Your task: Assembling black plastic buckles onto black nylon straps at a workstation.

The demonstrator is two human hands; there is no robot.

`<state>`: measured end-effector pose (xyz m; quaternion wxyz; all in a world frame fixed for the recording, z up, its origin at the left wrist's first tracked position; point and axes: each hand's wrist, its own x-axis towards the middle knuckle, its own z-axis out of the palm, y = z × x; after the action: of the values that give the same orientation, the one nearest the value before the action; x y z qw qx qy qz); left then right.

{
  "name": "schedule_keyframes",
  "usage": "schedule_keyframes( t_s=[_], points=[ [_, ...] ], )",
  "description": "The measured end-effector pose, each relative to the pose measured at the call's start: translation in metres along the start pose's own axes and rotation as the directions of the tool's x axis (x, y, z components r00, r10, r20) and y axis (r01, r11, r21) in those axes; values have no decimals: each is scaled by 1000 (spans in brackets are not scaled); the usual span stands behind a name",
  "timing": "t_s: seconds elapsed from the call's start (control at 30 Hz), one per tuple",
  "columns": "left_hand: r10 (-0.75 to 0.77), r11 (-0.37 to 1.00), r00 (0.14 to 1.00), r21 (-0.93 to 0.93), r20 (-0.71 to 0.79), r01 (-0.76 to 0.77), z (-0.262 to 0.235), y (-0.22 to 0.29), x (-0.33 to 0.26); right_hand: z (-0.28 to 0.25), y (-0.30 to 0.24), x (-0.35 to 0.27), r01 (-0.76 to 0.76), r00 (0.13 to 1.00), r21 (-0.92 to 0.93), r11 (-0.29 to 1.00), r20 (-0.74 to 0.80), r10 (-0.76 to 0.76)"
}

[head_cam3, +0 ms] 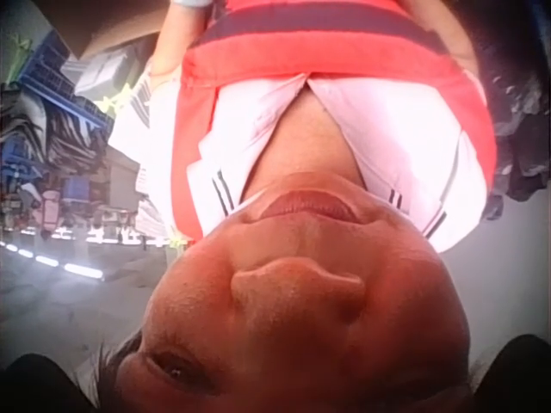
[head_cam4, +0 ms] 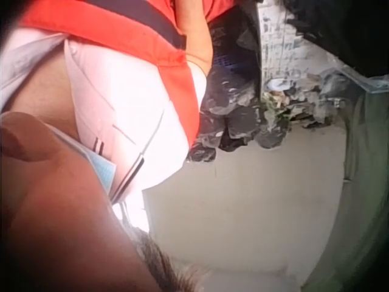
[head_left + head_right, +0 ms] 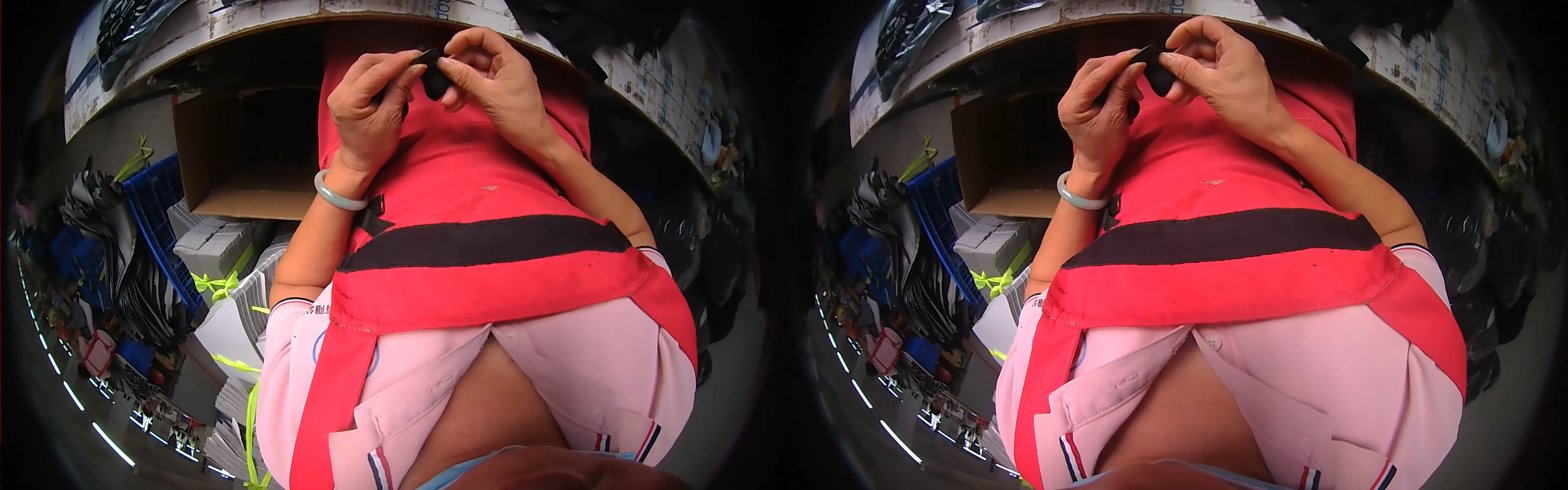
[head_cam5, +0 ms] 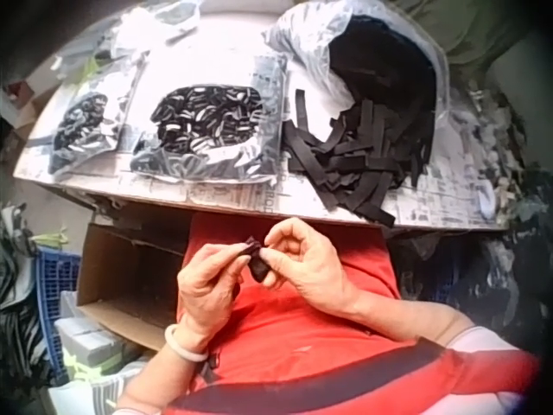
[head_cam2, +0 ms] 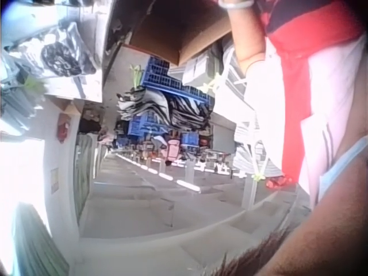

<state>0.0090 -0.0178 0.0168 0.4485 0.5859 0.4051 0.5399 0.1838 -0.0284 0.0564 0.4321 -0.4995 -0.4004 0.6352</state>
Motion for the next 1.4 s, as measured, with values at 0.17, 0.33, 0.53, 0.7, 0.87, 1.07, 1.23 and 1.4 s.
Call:
schedule_keyframes(
  t_s=[0.17,0.33,0.53,0.7,0.87,1.07,1.23,1.4],
  points=[
    [157,987,984,13,86,-159,-4,-1,0,-5,-4,7,-116,985,43,992,131,109],
    [125,992,979,4,163,-128,-11,7,-8,-24,-7,18,-221,928,-103,970,283,242],
    [83,997,978,-16,190,-81,-14,18,-12,-16,1,19,14,992,-89,996,123,-3],
    [61,998,974,-27,216,-57,-14,22,-15,-14,-4,16,5,989,-127,992,145,14],
    [46,998,975,-49,218,-37,-15,22,-16,-11,0,15,26,992,-89,996,123,-15],
    [62,998,973,-46,224,-53,-17,24,-20,-8,2,15,31,994,-94,995,109,-21],
    [19,998,975,-56,222,-6,-18,29,-26,-9,14,18,74,996,-134,988,58,-67],
    [-191,982,958,48,215,185,-53,44,-29,1,21,24,-94,978,-110,989,173,113]
  ],
)
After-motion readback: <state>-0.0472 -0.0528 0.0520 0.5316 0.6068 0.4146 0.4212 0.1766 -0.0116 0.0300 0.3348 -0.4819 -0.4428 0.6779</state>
